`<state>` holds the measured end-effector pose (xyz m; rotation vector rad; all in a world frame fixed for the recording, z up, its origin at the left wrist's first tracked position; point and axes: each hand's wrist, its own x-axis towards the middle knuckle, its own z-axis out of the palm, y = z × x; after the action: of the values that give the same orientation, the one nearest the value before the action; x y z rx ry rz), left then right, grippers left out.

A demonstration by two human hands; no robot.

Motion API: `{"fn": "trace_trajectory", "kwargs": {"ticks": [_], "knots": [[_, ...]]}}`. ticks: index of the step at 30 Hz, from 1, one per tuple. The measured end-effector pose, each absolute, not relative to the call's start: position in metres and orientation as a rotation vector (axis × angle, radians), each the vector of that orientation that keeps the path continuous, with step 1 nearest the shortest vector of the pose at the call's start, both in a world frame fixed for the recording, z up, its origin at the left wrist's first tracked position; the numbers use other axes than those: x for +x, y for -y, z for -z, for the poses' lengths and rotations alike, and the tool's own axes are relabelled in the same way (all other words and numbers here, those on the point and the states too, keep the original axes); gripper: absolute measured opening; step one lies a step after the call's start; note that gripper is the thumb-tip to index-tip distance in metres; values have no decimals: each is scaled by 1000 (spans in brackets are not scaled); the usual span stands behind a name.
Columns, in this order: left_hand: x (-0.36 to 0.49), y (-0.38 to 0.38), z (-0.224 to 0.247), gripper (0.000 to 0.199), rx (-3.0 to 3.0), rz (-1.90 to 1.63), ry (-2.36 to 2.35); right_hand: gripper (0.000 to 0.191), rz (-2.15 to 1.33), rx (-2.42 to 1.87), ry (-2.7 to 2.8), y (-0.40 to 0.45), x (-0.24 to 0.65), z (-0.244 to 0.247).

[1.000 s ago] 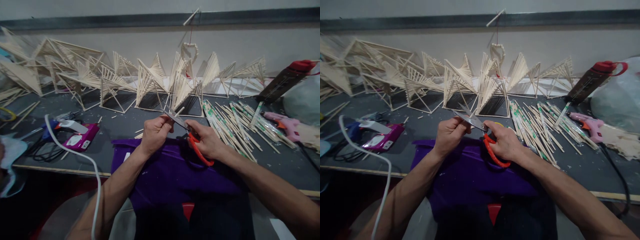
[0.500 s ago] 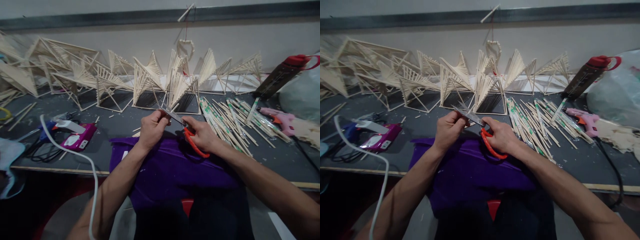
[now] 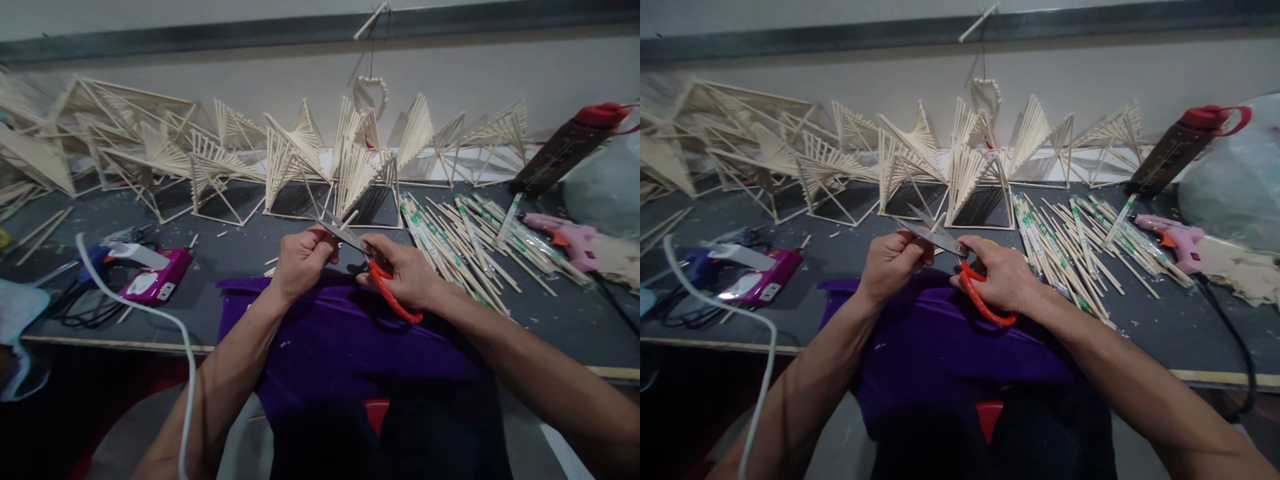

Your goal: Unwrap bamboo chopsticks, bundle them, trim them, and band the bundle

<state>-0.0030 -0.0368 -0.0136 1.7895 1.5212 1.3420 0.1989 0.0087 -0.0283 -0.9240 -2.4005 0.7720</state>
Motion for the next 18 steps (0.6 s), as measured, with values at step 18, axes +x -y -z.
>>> {"fn": "trace_trajectory", "kwargs": {"ticks": [18], "knots": [[5,36,14,10,1760,-1482,-1651,38,-648,-964,2365,-9,197,29]]}}
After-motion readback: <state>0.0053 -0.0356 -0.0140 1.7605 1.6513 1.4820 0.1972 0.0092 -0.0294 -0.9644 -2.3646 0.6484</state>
